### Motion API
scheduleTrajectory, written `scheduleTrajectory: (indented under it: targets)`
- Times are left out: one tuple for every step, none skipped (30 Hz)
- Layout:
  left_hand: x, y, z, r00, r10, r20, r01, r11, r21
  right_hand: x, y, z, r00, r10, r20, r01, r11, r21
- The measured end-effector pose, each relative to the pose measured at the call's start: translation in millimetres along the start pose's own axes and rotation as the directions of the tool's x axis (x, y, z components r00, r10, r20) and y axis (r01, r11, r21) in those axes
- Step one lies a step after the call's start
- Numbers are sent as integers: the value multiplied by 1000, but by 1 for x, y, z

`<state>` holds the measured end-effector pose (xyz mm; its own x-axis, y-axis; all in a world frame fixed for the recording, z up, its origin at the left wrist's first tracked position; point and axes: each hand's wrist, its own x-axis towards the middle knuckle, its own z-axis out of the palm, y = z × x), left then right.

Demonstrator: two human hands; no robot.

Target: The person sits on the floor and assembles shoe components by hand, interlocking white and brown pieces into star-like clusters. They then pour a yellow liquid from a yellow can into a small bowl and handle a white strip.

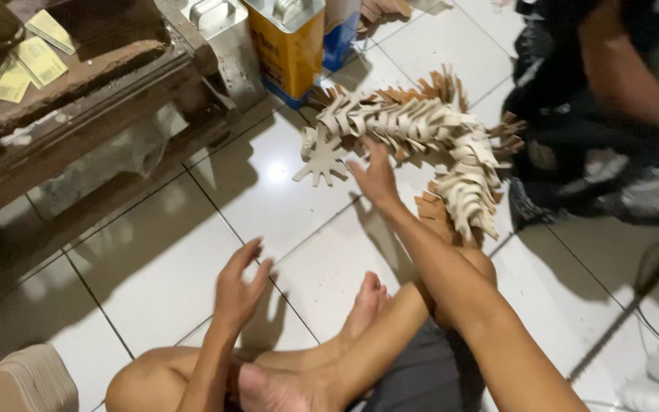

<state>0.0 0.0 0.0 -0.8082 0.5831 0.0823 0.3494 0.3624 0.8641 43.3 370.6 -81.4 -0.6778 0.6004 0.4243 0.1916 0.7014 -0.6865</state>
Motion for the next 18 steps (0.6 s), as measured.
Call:
scheduleTrajectory:
  targets:
    - [28, -8, 15, 997, 20, 69, -19, 1000, -15, 18, -4, 5, 990, 139, -12, -139, 990, 20]
    - [55, -12, 31, 994, 30, 108, -30, 1000, -4, 36, -5, 6, 961, 277, -20, -276, 960, 44]
    - [84, -17, 46, 989, 40, 143, -42, 999, 8, 49, -10, 11, 913, 406, -23, -404, 912, 69]
    - [118, -20, 62, 988, 2, 152, -6, 1000, 20, 59, -15, 16, 880, 475, -27, -471, 878, 84]
    - [149, -20, 79, 986, -33, 165, 27, 999, 33, 64, -19, 18, 839, 543, -33, -537, 837, 100]
    - [181, -21, 93, 989, 2, 148, -7, 1000, 31, 68, -24, 26, 794, 607, -34, -600, 792, 117]
    - [208, -20, 104, 991, 40, 129, -44, 999, 26, 67, -31, 32, 829, 548, -113, -540, 836, 98]
    - [233, -17, 113, 986, 82, 145, -90, 995, 45, 64, -39, 38, 858, 477, -191, -472, 879, 74]
    - [255, -12, 120, 979, 124, 164, -135, 989, 58, 69, -45, 44, 878, 397, -268, -402, 915, 37]
    - [264, -9, 126, 970, 159, 186, -174, 982, 68, 74, -46, 48, 853, 471, -223, -472, 880, 53]
    - [265, -11, 131, 959, 138, 249, -143, 990, 1, 71, -41, 52, 818, 550, -171, -548, 834, 59]
    - [266, -9, 132, 941, 128, 312, -112, 991, -67, 71, -39, 56, 774, 621, -124, -619, 783, 61]
    - [270, -6, 128, 921, 135, 366, -90, 987, -136, 73, -41, 65, 789, 600, -129, -600, 799, 46]
    - [266, 0, 128, 932, 113, 345, -80, 991, -109, 74, -40, 70, 798, 587, -134, -589, 808, 32]
    - [251, 6, 127, 943, 88, 321, -66, 995, -77, 72, -38, 72, 807, 575, -134, -578, 816, 21]
    - [241, 11, 124, 954, 62, 293, -51, 998, -45, 73, -37, 75, 865, 469, -180, -483, 875, -42]
    - [235, 13, 118, 938, 22, 346, -38, 998, 41, 74, -38, 81, 911, 354, -211, -381, 918, -109]
    - [221, 14, 114, 920, -28, 391, -24, 991, 129, 67, -40, 83, 946, 231, -226, -273, 946, -174]
